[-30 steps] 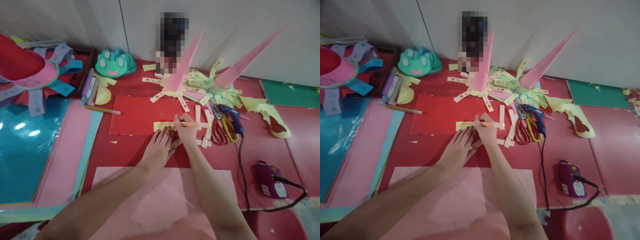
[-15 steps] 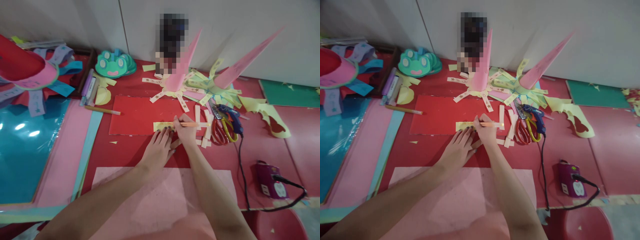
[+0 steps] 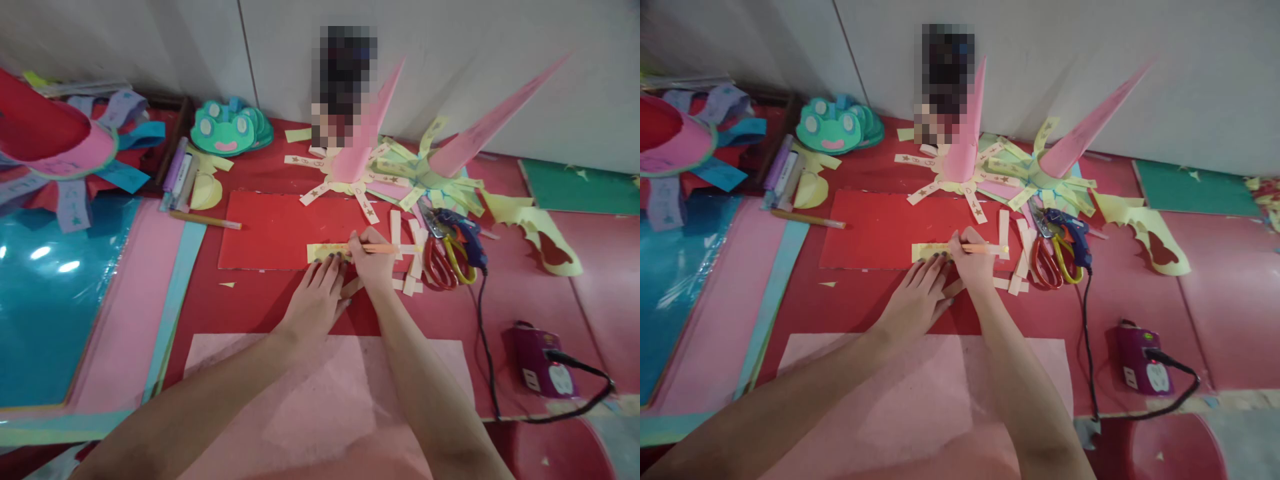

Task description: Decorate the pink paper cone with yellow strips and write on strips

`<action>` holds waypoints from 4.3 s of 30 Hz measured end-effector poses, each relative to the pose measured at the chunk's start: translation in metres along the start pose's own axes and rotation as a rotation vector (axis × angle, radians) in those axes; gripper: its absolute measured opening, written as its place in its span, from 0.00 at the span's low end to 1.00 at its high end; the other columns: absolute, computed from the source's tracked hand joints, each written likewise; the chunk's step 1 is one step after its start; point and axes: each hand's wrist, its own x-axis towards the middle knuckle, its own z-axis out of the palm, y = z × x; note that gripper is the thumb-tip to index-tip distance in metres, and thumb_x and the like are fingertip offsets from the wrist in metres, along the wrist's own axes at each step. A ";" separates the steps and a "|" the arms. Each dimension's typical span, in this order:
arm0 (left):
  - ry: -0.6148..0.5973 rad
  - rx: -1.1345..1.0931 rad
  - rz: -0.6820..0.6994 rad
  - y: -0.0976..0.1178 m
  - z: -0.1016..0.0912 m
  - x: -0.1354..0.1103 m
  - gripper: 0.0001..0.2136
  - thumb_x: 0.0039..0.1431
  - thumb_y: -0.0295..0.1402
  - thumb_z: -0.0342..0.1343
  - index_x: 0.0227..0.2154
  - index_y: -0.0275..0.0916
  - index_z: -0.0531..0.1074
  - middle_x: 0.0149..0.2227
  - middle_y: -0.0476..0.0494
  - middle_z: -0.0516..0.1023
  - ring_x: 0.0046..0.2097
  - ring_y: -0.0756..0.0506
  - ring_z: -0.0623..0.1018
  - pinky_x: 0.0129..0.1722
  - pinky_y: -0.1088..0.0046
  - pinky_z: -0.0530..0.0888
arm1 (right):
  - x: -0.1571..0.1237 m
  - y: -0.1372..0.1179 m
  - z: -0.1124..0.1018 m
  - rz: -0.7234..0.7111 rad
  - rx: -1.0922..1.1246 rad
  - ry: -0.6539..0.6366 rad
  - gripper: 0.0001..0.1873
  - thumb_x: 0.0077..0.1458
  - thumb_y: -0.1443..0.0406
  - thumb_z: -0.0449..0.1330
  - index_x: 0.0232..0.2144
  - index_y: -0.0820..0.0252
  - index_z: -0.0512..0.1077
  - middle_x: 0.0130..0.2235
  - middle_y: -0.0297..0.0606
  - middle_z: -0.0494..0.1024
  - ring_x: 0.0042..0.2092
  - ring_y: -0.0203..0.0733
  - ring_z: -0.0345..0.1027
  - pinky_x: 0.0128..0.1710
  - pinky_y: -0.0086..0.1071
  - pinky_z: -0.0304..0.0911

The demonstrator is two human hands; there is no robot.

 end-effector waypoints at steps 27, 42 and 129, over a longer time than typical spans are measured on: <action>0.004 0.004 0.004 0.000 0.000 0.000 0.22 0.63 0.36 0.39 0.54 0.25 0.61 0.59 0.31 0.60 0.61 0.38 0.59 0.59 0.59 0.57 | 0.000 0.000 0.001 0.008 0.034 0.015 0.18 0.51 0.62 0.53 0.15 0.57 0.51 0.15 0.24 0.52 0.19 0.28 0.49 0.20 0.26 0.49; 0.015 0.017 -0.005 0.000 0.002 -0.001 0.23 0.64 0.37 0.37 0.57 0.27 0.56 0.59 0.32 0.59 0.61 0.39 0.59 0.59 0.59 0.57 | -0.002 -0.002 -0.002 -0.012 0.051 0.144 0.18 0.52 0.61 0.53 0.16 0.57 0.53 0.13 0.24 0.57 0.18 0.30 0.58 0.19 0.26 0.53; 0.046 -0.057 0.011 -0.007 0.001 0.002 0.21 0.64 0.38 0.39 0.56 0.34 0.59 0.60 0.37 0.58 0.61 0.40 0.59 0.58 0.60 0.59 | -0.006 -0.012 -0.003 -0.066 0.108 0.224 0.16 0.53 0.56 0.55 0.19 0.57 0.58 0.15 0.25 0.61 0.19 0.30 0.61 0.22 0.27 0.58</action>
